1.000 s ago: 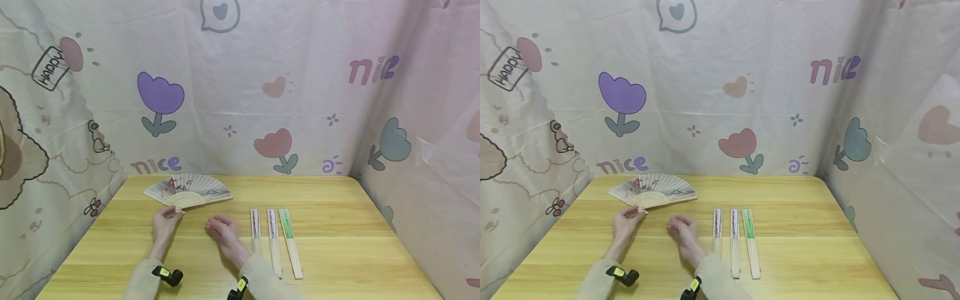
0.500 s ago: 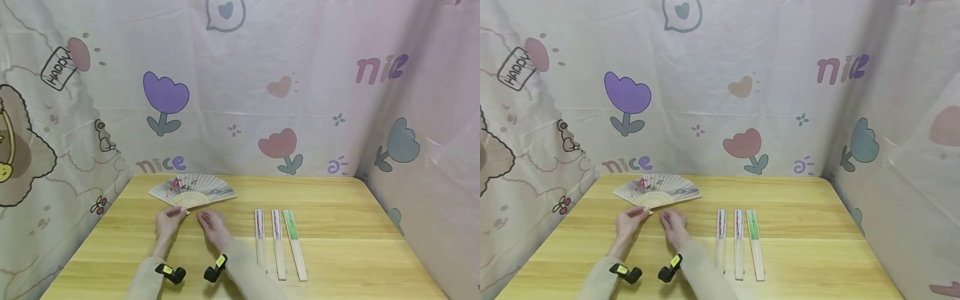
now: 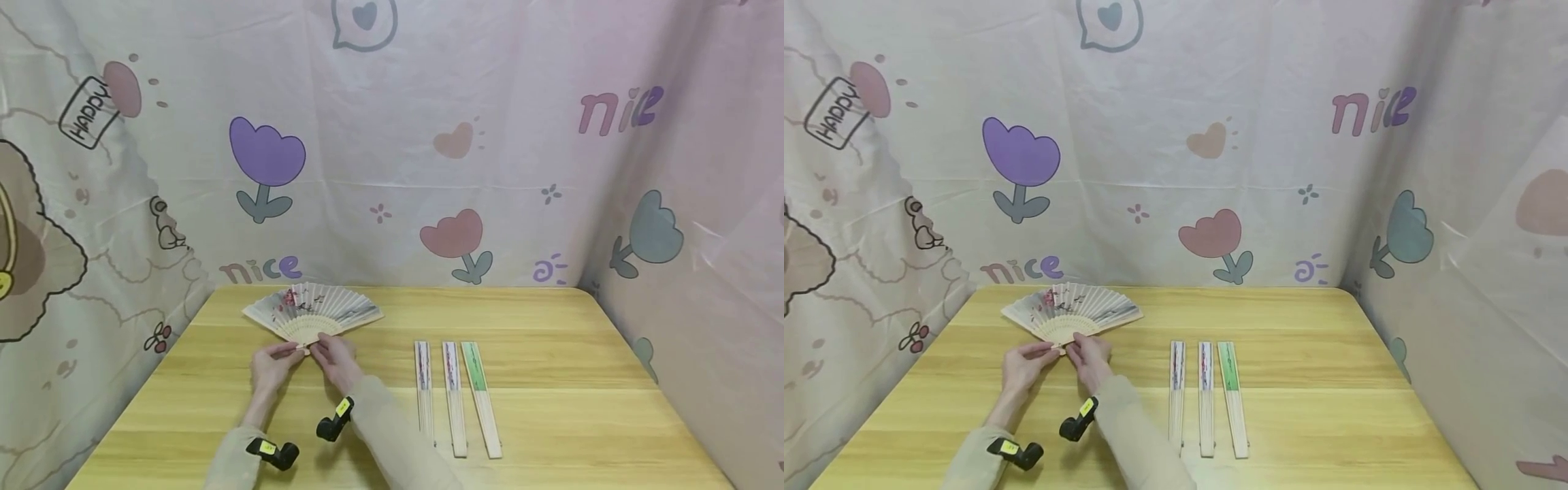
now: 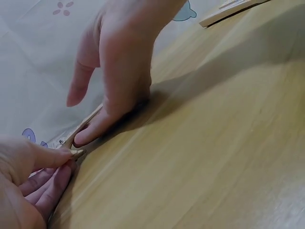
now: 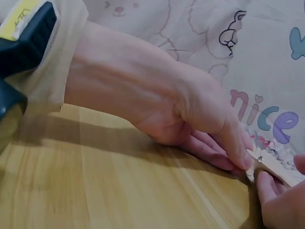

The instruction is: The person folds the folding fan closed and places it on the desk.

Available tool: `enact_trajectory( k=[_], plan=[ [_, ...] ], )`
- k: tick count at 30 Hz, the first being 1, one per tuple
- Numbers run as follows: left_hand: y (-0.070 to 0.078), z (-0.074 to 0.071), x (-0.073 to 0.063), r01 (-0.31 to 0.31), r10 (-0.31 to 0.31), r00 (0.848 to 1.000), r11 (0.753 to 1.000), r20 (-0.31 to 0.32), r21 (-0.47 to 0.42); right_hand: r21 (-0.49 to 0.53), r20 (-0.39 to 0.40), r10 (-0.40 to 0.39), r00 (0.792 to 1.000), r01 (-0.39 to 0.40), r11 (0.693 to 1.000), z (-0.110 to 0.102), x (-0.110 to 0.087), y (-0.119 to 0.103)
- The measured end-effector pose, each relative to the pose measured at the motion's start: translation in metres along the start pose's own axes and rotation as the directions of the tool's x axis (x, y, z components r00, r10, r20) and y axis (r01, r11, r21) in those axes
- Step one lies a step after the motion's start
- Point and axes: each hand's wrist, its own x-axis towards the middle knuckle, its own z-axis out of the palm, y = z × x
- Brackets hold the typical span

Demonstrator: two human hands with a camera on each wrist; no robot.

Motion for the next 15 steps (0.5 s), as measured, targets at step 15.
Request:
enact_trajectory(
  k=[15],
  plan=[
    [0.0,0.002,-0.006,0.25,-0.089,0.955,0.759,0.284,-0.601,-0.073,-0.028,-0.063,0.998,0.061,0.995,-0.017,-0.01,-0.015]
  ],
)
